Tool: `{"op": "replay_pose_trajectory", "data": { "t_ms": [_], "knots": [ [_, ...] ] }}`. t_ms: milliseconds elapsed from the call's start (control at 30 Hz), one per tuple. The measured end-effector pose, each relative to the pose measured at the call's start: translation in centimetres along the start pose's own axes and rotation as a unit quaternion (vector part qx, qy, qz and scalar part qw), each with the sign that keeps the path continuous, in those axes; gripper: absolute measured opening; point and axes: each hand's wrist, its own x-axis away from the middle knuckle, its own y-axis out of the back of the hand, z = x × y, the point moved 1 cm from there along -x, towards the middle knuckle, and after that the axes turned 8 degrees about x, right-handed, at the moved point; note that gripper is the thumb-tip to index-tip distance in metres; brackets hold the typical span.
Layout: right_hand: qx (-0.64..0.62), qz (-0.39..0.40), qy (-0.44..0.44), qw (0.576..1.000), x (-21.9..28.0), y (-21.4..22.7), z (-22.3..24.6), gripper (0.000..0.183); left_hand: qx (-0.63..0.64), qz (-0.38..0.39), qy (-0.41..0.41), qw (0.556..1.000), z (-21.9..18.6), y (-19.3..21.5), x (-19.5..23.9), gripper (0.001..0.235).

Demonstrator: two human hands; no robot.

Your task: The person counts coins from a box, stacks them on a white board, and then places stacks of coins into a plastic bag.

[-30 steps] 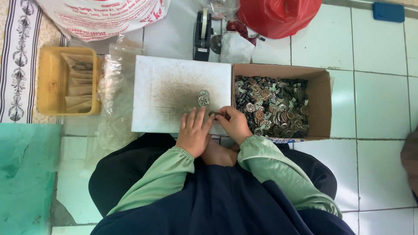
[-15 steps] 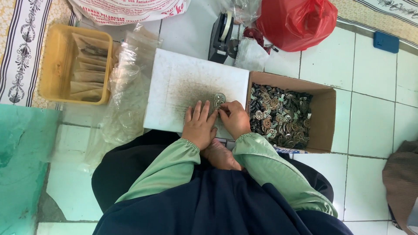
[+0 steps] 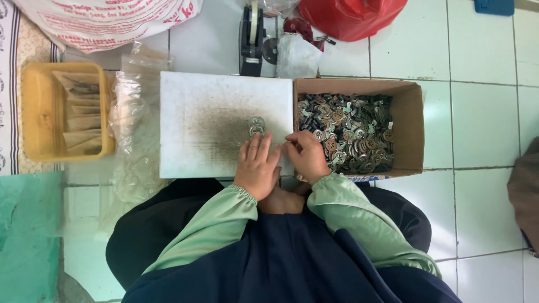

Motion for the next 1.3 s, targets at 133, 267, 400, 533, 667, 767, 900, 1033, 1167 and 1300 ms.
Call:
{"op": "replay_pose_trajectory", "data": {
  "t_ms": [133, 267, 400, 533, 667, 767, 900, 1033, 1167, 1300],
  "knots": [
    [0.002, 0.025, -0.093, 0.995, -0.9, 3.6, -7.6, 0.022, 0.0, 0.039, -0.05, 0.998, -3.3, -1.9, -4.5, 0.048],
    [0.078, 0.087, -0.158, 0.98, -1.4, 3.7, -13.8, 0.026, -0.053, 0.131, -0.102, 0.985, -5.2, -7.2, -10.1, 0.044],
    [0.116, 0.122, -0.164, 0.972, -1.9, 2.4, -15.6, 0.034, -0.151, 0.308, -0.052, 0.938, -5.1, -10.9, -13.8, 0.044],
    [0.134, 0.166, -0.159, 0.964, -2.7, 5.0, -11.6, 0.042, -0.191, 0.361, -0.043, 0.912, -6.1, -9.3, -14.2, 0.043],
    [0.127, 0.164, -0.161, 0.965, -3.4, 4.5, -12.0, 0.042, -0.249, 0.387, -0.055, 0.886, -7.7, -6.5, -14.2, 0.043],
    [0.103, 0.142, -0.161, 0.971, -3.7, 2.9, -13.7, 0.036, -0.26, 0.387, -0.057, 0.883, -7.8, -6.4, -14.2, 0.043],
    [0.068, 0.116, -0.162, 0.978, -3.2, 1.9, -14.8, 0.017, -0.259, 0.382, -0.056, 0.886, -7.5, -7.0, -14.0, 0.043],
    [0.053, 0.089, -0.16, 0.982, -2.7, 2.5, -14.1, 0.025, -0.262, 0.366, -0.063, 0.891, -6.9, -7.9, -13.6, 0.043],
    [0.078, 0.119, -0.165, 0.976, -2.7, 2.3, -13.8, 0.042, -0.268, 0.336, -0.077, 0.899, -5.7, -9.8, -13.2, 0.045],
    [0.072, 0.104, -0.172, 0.977, -2.6, 1.0, -15.4, 0.04, -0.254, 0.32, -0.083, 0.909, -5.4, -10.2, -13.0, 0.044]
  ]
}}
